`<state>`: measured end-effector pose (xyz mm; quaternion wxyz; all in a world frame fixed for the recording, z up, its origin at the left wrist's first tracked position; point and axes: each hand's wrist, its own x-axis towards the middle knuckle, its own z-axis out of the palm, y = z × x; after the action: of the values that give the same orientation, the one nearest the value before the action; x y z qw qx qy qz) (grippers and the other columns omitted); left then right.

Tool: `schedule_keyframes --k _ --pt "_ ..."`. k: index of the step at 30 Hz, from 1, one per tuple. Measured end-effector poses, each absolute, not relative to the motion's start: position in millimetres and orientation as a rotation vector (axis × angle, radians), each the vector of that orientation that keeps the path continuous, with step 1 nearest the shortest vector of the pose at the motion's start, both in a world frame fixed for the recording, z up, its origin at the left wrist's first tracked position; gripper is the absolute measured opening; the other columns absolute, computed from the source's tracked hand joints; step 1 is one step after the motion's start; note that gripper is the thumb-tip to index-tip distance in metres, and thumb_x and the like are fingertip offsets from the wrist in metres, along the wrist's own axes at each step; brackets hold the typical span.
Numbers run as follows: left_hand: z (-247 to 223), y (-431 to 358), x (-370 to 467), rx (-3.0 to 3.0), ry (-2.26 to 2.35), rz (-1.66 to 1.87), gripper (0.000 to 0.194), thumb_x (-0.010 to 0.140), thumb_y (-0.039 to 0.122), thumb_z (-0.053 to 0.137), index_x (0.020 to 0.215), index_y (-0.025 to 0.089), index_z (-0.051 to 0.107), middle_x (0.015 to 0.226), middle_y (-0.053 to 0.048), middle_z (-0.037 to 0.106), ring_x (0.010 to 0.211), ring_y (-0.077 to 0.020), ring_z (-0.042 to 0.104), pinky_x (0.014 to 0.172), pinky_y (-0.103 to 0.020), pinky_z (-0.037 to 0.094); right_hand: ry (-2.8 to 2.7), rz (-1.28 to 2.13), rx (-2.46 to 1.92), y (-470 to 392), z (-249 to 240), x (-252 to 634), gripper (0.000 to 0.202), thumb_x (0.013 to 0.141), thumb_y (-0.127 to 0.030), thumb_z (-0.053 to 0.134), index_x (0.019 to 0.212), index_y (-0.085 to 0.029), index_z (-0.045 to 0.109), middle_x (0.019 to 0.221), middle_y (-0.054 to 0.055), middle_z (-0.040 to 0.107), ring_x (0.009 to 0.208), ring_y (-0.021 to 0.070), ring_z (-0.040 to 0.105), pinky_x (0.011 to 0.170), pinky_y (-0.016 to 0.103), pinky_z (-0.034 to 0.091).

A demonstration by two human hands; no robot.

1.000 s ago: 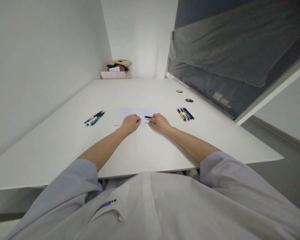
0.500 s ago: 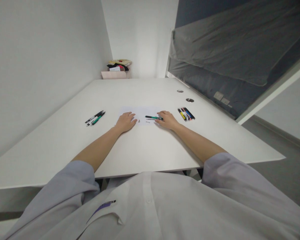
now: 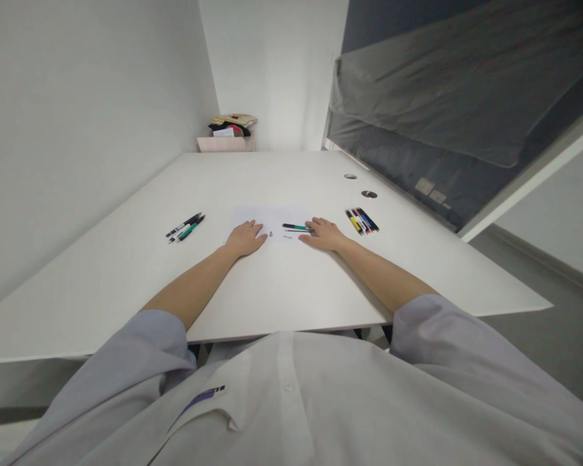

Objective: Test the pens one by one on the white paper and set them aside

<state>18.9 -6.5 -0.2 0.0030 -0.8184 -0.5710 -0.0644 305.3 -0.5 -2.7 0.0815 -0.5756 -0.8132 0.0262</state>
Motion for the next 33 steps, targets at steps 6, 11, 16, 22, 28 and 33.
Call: schedule_keyframes --k 6,11,16,22,28,33 --pt "-0.2 -7.5 19.4 -2.571 -1.803 -0.21 0.057 0.1 0.049 0.037 0.143 0.016 0.052 0.155 -0.017 0.045 0.143 -0.0301 0.043 0.118 -0.042 0.033 -2.429 0.069 -1.708 -0.8 -4.5 306.3 0.065 0.092 -0.064 0.048 0.142 -0.023 0.055 0.149 0.015 0.051 0.14 0.0357 0.043 0.112 0.049 0.036" --pt "-4.7 -4.2 16.9 -2.565 -1.778 -0.223 0.056 0.099 0.05 0.038 0.142 0.018 0.053 0.152 -0.015 0.048 0.141 -0.0297 0.044 0.116 -0.043 0.035 -2.433 0.059 -1.704 -1.6 -3.3 306.6 0.065 0.092 -0.064 0.049 0.141 -0.023 0.056 0.149 0.016 0.05 0.14 0.037 0.043 0.111 0.051 0.037" --pt "-2.9 -6.6 16.9 -2.57 -1.764 -0.232 0.054 0.099 0.048 0.038 0.141 0.017 0.054 0.152 -0.016 0.049 0.142 -0.0292 0.044 0.117 -0.043 0.035 -2.423 0.07 -1.704 -4.0 -2.6 304.6 0.067 0.091 -0.067 0.048 0.141 -0.023 0.055 0.149 0.015 0.05 0.14 0.0355 0.043 0.111 0.05 0.037" --pt "-4.6 -8.0 16.1 -2.543 -1.761 -0.279 0.057 0.101 0.048 0.033 0.14 0.012 0.053 0.152 -0.019 0.048 0.141 -0.0291 0.045 0.117 -0.041 0.035 -2.326 0.187 -1.722 1.3 -3.2 303.6 0.068 0.094 -0.065 0.045 0.144 -0.02 0.052 0.151 0.015 0.05 0.14 0.0316 0.044 0.111 0.046 0.037" --pt "1.8 -8.3 38.2 -2.606 -1.438 -0.418 0.047 0.098 0.043 0.045 0.136 0.017 0.057 0.152 -0.014 0.048 0.143 -0.0288 0.041 0.119 -0.046 0.03 -2.315 0.071 -1.582 7.6 7.0 299.4 0.054 0.095 -0.048 0.052 0.139 -0.018 0.058 0.144 0.016 0.056 0.13 0.0321 0.051 0.108 0.046 0.038" --pt "12.8 -16.8 62.9 -2.678 -1.276 -0.522 0.038 0.098 0.032 0.046 0.129 0.02 0.064 0.143 -0.013 0.057 0.137 -0.0271 0.047 0.116 -0.047 0.035 -2.293 -0.059 -1.384 -2.0 19.0 284.8 0.034 0.092 -0.029 0.053 0.117 -0.018 0.072 0.121 0.015 0.065 0.117 0.0304 0.052 0.099 0.045 0.038"
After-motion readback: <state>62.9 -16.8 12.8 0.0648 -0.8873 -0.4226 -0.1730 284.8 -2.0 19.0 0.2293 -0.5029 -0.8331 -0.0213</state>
